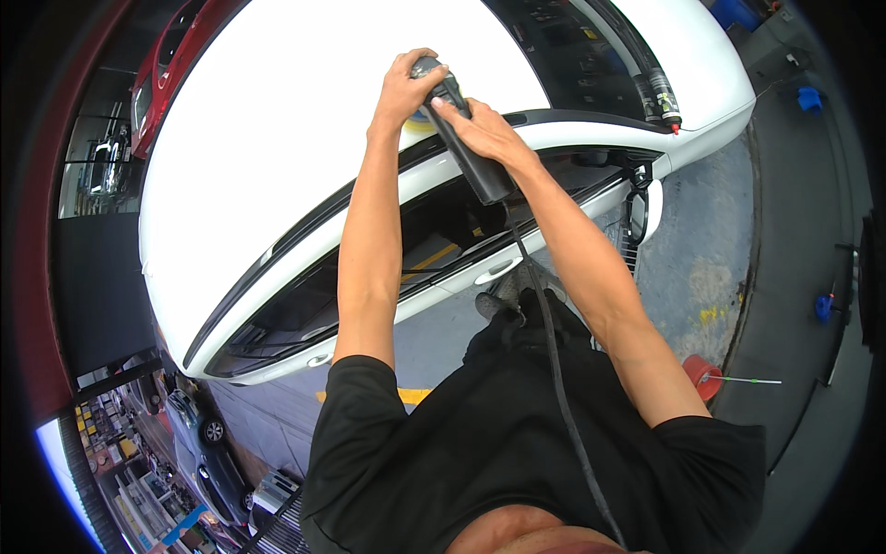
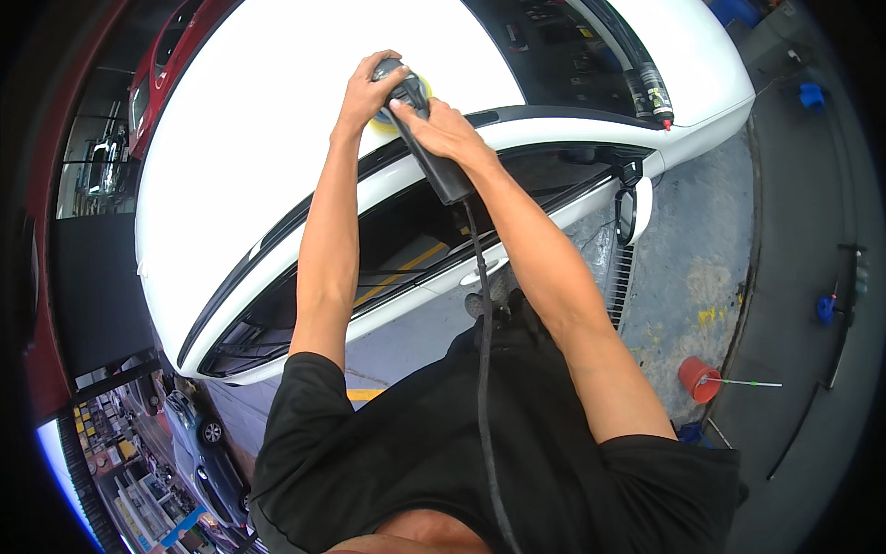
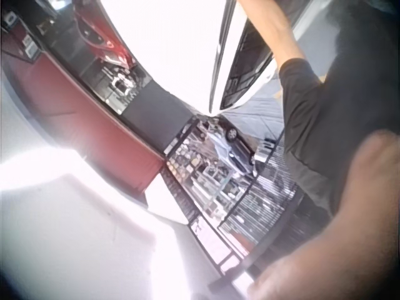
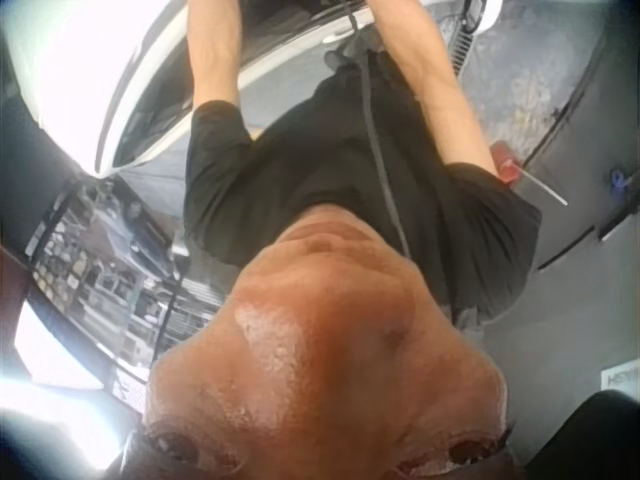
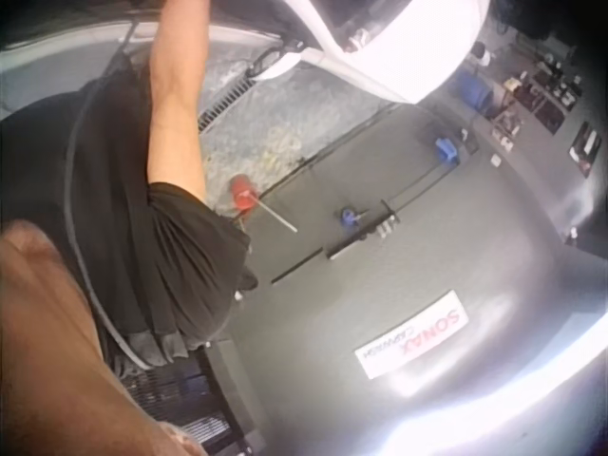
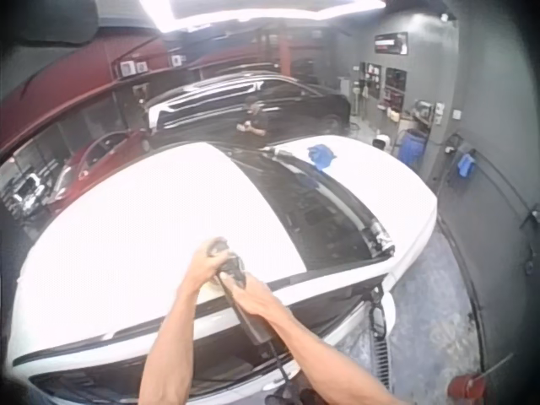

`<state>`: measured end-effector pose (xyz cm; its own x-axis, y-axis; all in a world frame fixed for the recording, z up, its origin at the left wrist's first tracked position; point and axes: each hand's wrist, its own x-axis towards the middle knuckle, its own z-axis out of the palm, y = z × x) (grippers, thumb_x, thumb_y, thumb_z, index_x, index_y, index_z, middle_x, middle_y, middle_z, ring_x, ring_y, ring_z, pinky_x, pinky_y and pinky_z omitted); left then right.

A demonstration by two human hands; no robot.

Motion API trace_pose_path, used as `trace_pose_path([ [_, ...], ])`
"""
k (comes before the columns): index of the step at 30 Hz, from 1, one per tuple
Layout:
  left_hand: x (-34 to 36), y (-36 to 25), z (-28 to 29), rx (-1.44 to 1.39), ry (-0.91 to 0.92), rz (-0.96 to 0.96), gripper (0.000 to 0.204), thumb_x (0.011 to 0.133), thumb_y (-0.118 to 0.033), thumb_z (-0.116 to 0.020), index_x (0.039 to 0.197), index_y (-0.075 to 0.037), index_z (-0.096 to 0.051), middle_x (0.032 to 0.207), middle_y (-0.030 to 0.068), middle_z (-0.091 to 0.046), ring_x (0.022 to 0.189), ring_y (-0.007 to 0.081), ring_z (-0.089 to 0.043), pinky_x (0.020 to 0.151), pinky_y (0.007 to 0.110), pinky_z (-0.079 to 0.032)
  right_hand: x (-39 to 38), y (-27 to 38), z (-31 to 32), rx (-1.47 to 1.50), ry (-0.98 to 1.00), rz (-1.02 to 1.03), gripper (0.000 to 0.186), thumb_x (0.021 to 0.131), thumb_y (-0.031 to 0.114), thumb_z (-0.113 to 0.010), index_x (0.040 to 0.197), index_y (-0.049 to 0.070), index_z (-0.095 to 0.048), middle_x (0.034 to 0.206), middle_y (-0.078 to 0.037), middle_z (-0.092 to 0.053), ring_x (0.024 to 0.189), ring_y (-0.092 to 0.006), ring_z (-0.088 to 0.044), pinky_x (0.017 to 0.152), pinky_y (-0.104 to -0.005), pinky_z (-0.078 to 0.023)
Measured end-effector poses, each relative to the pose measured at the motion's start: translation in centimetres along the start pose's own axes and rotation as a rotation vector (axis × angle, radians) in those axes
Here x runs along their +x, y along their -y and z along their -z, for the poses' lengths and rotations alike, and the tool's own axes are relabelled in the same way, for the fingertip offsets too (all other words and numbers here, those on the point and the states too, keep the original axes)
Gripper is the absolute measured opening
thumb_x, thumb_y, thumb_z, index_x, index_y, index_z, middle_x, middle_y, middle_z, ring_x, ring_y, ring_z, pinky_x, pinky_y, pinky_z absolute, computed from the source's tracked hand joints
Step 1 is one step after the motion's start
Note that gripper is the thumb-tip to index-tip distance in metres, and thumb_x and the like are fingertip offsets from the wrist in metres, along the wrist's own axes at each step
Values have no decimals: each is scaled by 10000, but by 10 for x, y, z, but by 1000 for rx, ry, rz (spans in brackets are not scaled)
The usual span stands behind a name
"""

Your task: The person uses a rotary polisher with a yellow pad to buff the hood of a white car. They apply polishing compound to the pad and continue polishing the hood surface in overlapping passes.

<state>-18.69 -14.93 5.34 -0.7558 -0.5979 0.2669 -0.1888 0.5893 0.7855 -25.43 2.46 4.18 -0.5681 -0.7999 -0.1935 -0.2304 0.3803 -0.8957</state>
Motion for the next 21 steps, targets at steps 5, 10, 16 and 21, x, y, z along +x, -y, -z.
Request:
trace_pose_path([
  [5,18,6,-44,100,-18,-22,574,772,-553,-756,1191,-162,-734,1203,143,-663,1090,330,-672,945,444,-538,-4,-14,43,132,106,-68,853,934,742,-528,1171,-66,-664,859,-122,-675,753,-186,-652,702,-336,-527],
  [10,33,-21,-95,186,23,-36,590,784,-599,-723,1208,-189,-727,1201,157,-655,1105,338,-666,945,445,-540,12,-66,78,126,-7,-42,908,927,767,-509,1260,-67,-649,952,-179,-704,854,-218,-680,783,-351,-533],
  [16,47,-37,-139,266,48,37,636,753,-660,-680,1247,-261,-717,1238,104,-654,1146,331,-659,992,456,-526,13,-97,111,457,69,-164,722,1005,643,-516,1275,-15,-637,934,-98,-698,820,-155,-681,724,-281,-550],
  [21,60,-35,-168,267,70,31,654,738,-663,-684,1258,-268,-716,1253,110,-651,1182,328,-652,1014,465,-517,4,-100,124,610,121,-211,584,1025,584,-509,1130,29,-653,772,-108,-672,623,-214,-696,543,-343,-594],
])
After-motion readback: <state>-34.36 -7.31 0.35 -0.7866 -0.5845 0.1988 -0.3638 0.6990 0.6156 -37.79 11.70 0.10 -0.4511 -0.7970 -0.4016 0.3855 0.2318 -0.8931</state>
